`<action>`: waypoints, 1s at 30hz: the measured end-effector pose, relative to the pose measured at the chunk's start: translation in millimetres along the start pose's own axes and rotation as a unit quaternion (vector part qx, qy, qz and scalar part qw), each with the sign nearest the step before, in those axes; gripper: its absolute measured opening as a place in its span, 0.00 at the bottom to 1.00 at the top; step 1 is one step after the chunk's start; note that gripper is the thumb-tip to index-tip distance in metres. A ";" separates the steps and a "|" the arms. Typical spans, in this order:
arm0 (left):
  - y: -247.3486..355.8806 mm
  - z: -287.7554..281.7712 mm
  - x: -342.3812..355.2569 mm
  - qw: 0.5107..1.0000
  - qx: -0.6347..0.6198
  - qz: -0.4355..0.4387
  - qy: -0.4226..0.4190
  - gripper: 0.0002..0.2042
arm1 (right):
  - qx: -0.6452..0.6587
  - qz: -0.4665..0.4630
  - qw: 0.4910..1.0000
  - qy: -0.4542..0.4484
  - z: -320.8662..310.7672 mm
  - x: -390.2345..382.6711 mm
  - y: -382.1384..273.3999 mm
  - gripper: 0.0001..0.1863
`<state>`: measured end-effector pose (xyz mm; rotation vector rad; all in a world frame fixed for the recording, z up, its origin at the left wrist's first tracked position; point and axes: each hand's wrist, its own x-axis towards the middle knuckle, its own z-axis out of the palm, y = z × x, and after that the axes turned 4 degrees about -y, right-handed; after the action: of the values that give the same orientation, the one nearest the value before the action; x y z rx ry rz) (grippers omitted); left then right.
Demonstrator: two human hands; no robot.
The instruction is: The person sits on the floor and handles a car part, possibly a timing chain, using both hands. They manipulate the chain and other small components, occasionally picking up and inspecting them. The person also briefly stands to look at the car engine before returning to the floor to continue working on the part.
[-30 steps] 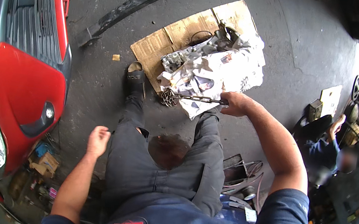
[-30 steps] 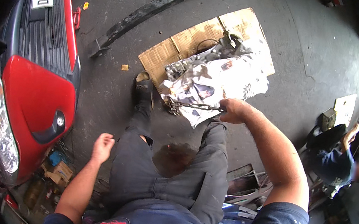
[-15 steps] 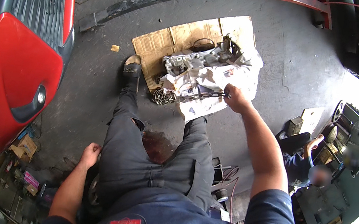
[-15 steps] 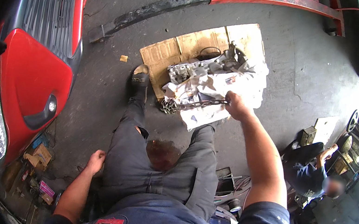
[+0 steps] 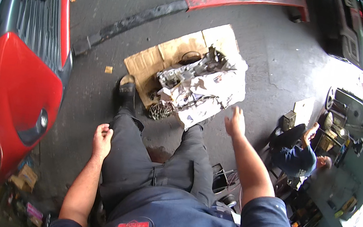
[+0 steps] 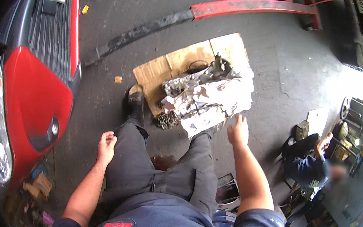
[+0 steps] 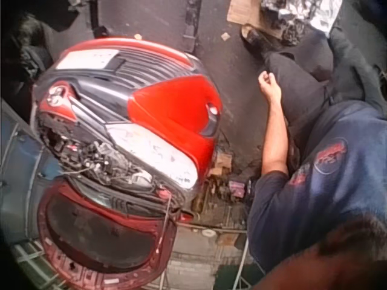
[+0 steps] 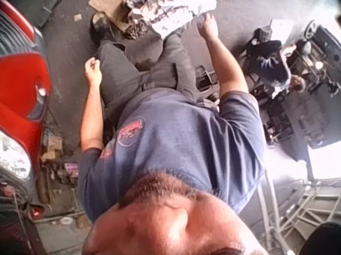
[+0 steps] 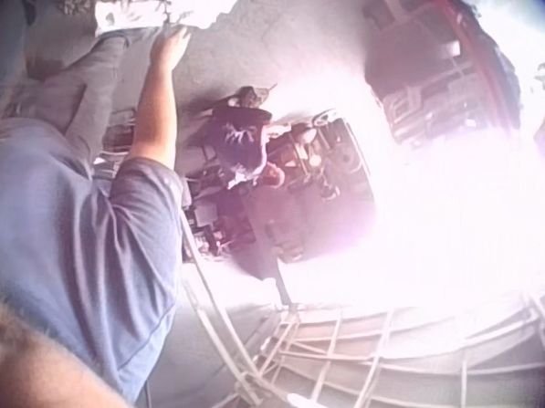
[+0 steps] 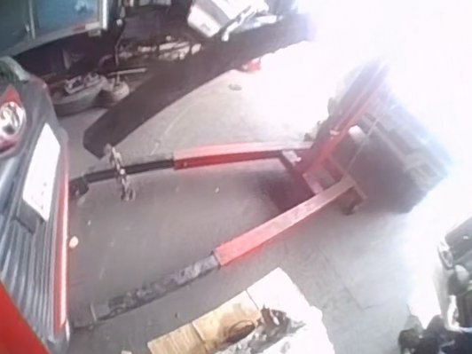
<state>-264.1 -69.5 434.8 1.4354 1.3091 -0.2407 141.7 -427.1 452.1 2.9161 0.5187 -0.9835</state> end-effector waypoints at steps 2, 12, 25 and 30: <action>-11.6 -24.8 33.9 0.997 -0.062 -0.054 0.002 0.16 | 0.036 0.076 0.996 -0.021 -8.5 -65.6 15.1 0.27; 30.4 -221.5 124.5 0.880 0.394 0.022 -0.264 0.16 | 0.155 0.318 0.925 -0.143 -14.8 -357.2 -41.4 0.33; 235.4 -81.7 77.6 0.803 0.334 0.169 -0.464 0.14 | 0.451 0.391 0.802 0.037 78.4 -502.0 -107.9 0.30; 232.7 -57.9 13.9 0.775 0.313 0.213 -0.506 0.12 | 0.420 0.422 0.804 -0.011 184.8 -555.8 -131.3 0.32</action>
<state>-104.0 39.7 576.7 1.6902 -0.0325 -1.0477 -422.8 -495.0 644.4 3.0933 -1.4793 -1.2361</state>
